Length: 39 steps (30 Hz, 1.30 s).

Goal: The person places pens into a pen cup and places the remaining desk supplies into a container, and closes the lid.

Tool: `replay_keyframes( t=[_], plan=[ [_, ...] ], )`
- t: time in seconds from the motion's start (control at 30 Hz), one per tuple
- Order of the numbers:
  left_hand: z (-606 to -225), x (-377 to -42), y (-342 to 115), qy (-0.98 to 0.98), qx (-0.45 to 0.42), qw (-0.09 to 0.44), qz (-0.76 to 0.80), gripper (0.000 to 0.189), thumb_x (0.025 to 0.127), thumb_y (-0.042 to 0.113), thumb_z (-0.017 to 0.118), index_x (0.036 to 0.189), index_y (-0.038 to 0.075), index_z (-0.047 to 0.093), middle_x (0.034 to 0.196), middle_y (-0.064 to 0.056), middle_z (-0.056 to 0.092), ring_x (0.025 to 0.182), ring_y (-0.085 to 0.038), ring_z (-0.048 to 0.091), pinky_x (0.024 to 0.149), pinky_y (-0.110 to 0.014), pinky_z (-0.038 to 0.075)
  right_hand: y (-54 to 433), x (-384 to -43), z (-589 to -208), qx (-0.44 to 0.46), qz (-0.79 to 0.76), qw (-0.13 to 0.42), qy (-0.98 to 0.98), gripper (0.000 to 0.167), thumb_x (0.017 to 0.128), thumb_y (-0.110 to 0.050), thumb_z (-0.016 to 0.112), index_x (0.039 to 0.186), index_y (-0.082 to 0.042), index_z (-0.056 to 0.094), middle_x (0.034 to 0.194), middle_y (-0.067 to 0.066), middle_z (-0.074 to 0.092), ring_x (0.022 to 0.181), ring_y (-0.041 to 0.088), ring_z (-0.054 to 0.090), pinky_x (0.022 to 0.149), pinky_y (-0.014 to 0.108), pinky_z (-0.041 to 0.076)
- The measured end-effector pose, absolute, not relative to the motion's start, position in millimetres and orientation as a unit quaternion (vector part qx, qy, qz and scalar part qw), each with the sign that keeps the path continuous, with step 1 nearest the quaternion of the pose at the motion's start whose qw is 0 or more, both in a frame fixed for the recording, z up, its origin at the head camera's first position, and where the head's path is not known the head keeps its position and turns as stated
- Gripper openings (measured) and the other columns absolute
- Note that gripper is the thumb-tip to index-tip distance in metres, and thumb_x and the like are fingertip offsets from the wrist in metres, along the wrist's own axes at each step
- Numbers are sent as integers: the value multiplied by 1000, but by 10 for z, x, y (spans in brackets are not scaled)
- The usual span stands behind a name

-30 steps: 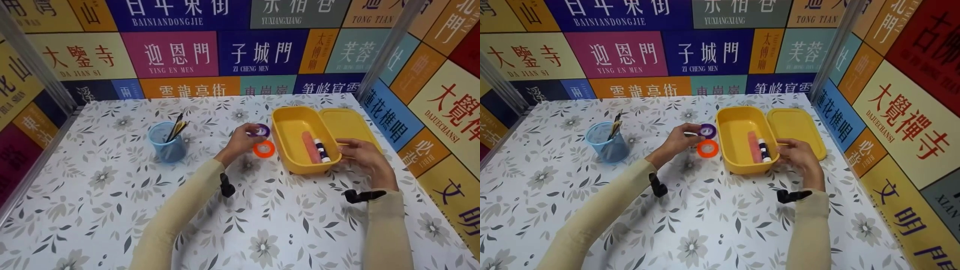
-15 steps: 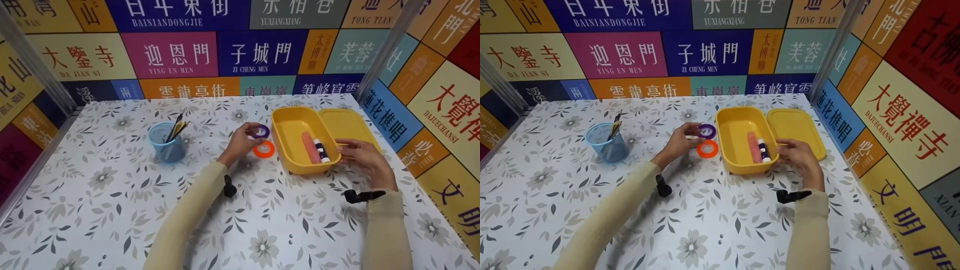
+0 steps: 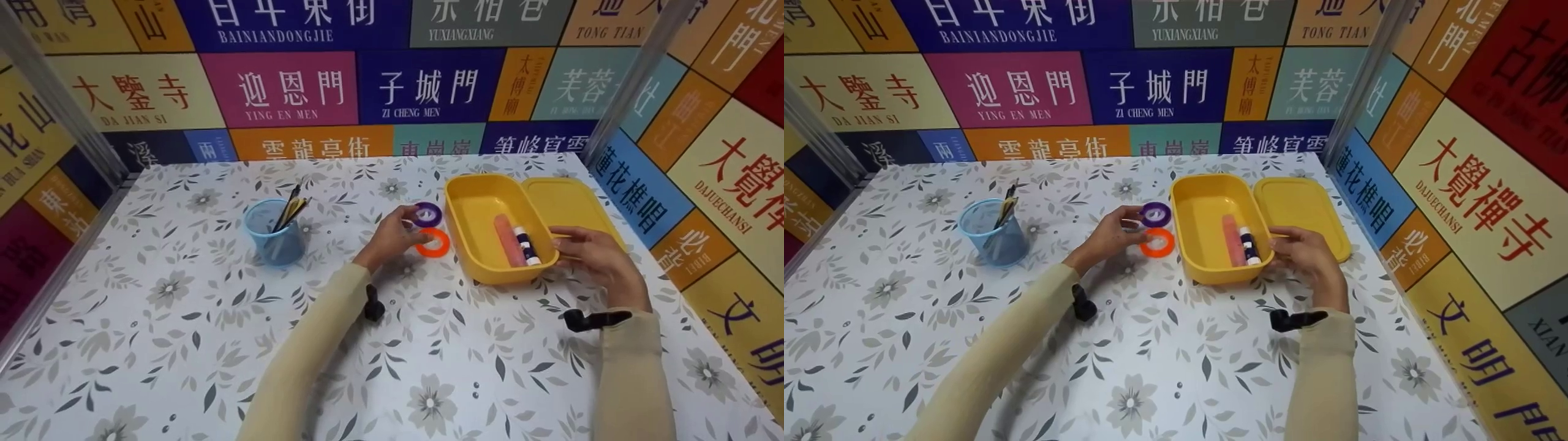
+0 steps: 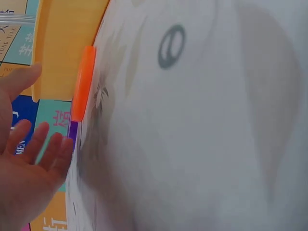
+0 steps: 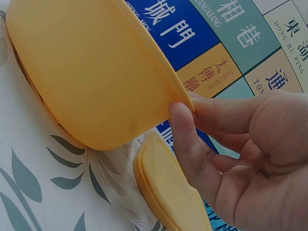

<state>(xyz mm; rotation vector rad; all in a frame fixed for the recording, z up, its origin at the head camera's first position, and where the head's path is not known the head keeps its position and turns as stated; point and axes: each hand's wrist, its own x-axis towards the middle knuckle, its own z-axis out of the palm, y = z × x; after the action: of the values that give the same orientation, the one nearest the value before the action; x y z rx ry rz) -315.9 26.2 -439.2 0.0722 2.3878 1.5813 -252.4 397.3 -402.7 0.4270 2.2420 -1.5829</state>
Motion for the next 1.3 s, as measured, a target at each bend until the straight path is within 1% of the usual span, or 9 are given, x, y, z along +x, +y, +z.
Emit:
replay_keyframes(
  t=[0.17,0.3,0.47,0.67,0.87,1.0,1.07,1.23,1.3],
  plan=[
    [-4413,-3142,255,830,24,166,531,79,79,20,86,147,20,46,142,-1,55,122,-17,54,105,-30,51,3969,-2519,-4056,143,-545,174,807,68,96,-39,65,156,-23,36,160,5,35,120,19,56,102,22,52],
    [-4426,-3151,269,828,20,183,529,78,79,17,85,147,22,46,141,2,56,124,-15,55,107,-30,51,3975,-2515,-4047,141,-547,176,806,70,95,-39,65,156,-23,35,160,5,34,121,19,56,104,23,52],
    [-4452,-3173,282,830,44,187,524,76,79,14,85,146,17,48,141,-1,58,126,-16,56,111,-32,47,3988,-2519,-4028,141,-553,182,801,72,95,-40,66,157,-24,33,161,4,33,122,19,56,106,24,50],
    [-4482,-3170,280,837,72,195,506,79,79,16,85,147,18,46,139,-3,58,126,-18,54,115,-34,44,3990,-2524,-4033,139,-548,180,805,71,95,-41,65,156,-22,34,160,5,34,120,18,57,103,22,52],
    [-4521,-3165,277,838,92,184,505,79,80,13,83,149,16,44,139,-5,58,127,-20,54,116,-36,42,3974,-2531,-4043,144,-548,178,804,70,95,-41,66,156,-23,36,159,4,36,120,19,57,102,21,52],
    [-4542,-3146,298,850,110,160,490,83,77,13,85,149,14,43,142,-8,56,131,-22,53,119,-36,40,3963,-2526,-4048,146,-549,177,803,69,94,-41,66,155,-24,37,158,2,36,121,19,56,103,21,52],
    [-4548,-3133,315,861,115,147,473,84,76,14,86,149,13,43,145,-9,55,133,-23,51,120,-36,38,3963,-2522,-4048,140,-556,176,800,67,96,-37,65,155,-22,37,157,3,37,119,19,57,102,21,52],
    [-4546,-3097,368,878,103,136,447,86,76,15,86,150,18,43,150,-8,50,133,-22,50,120,-38,38,3973,-2509,-4039,128,-568,171,795,62,99,-29,62,155,-17,37,153,5,39,114,16,58,99,22,54],
    [-4547,-3085,384,878,96,136,448,87,75,15,86,150,19,42,150,-8,49,129,-22,51,117,-38,41,3972,-2506,-4036,130,-565,172,796,63,99,-30,62,155,-19,37,155,5,37,116,16,58,100,22,54]
  ],
)
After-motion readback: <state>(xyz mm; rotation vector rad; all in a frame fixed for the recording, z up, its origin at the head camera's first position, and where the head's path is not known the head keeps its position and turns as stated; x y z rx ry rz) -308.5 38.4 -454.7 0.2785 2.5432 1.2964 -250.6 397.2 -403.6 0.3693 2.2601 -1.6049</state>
